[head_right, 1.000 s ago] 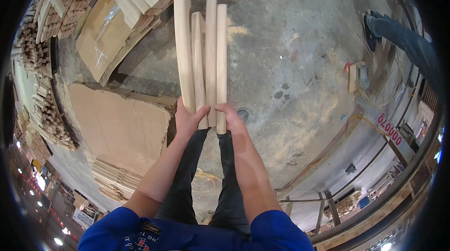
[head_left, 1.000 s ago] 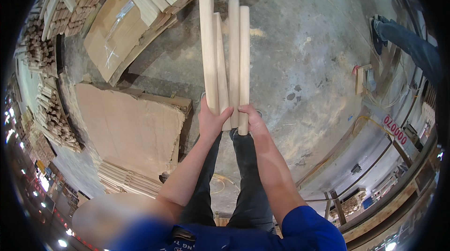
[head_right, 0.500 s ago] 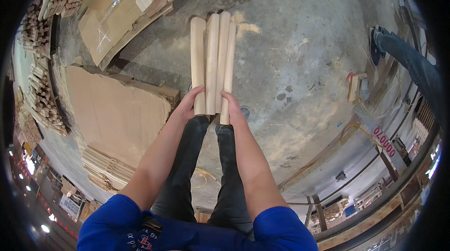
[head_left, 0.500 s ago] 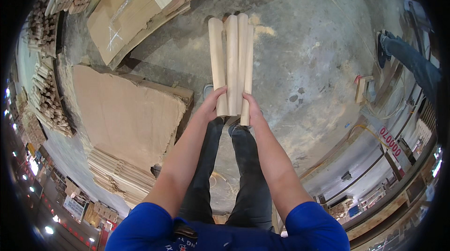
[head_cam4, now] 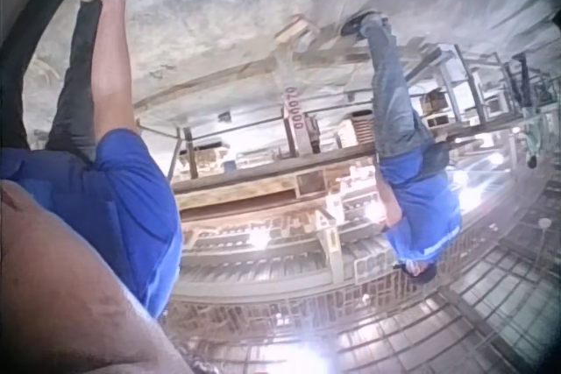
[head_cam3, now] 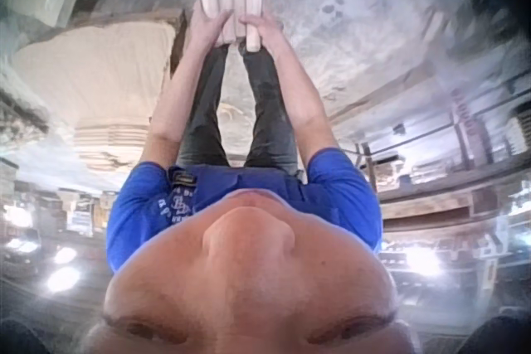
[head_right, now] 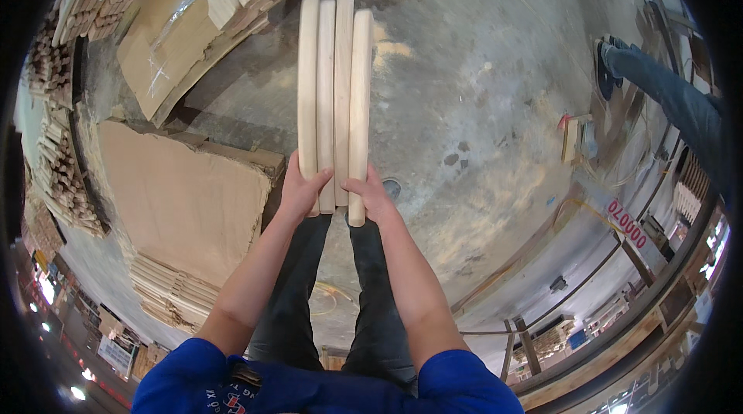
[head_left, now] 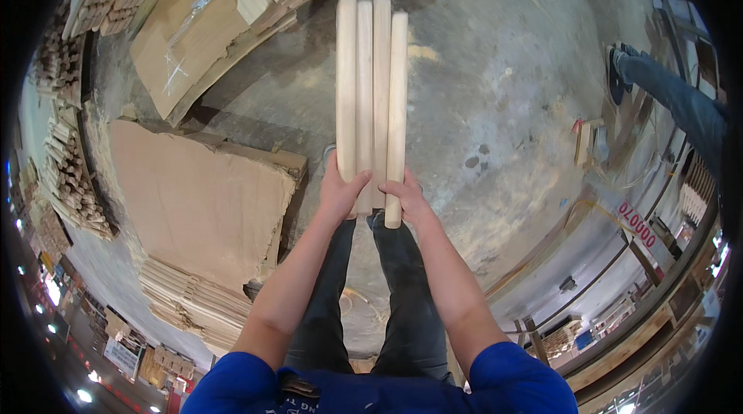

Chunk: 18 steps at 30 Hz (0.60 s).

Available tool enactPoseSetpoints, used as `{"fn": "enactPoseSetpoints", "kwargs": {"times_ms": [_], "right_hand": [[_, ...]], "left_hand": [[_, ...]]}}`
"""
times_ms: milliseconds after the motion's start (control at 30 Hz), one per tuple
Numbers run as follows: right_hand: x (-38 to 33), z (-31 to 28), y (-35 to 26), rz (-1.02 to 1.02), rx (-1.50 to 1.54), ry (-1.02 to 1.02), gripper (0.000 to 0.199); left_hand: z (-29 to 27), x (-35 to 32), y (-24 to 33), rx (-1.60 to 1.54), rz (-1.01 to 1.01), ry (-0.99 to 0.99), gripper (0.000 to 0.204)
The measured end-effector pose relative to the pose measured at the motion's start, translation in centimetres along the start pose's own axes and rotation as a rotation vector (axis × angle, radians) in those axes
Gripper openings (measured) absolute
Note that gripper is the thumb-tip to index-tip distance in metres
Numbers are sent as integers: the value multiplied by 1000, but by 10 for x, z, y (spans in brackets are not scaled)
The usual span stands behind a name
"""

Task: The person applies glue to the slots of several wooden chair legs using a small brush and a container of adhesive. They then pick up and move the legs around the workbench, occasionally using a pneumatic nail gun to fasten pieces together.

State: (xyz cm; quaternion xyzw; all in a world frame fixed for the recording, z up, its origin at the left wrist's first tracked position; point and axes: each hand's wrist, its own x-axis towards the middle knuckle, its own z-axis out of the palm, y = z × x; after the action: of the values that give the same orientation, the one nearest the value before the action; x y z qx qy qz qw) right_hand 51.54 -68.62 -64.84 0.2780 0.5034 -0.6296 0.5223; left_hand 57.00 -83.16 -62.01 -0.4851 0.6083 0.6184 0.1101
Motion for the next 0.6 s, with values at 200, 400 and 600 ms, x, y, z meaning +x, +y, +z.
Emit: {"fn": "enactPoseSetpoints", "kwargs": {"times_ms": [200, 400, 600], "right_hand": [[41, 0, -18, 330, 234, -79, 40], [-52, -26, -12, 396, 169, -93, 38], [-218, 7, 22, 561, 347, -122, 48]], "left_hand": [[2, 56, -3, -296, -309, -258, 55], [16, -48, 33, -434, -467, -473, 45], [-23, -190, 81, -153, -1061, -636, 43]]}}
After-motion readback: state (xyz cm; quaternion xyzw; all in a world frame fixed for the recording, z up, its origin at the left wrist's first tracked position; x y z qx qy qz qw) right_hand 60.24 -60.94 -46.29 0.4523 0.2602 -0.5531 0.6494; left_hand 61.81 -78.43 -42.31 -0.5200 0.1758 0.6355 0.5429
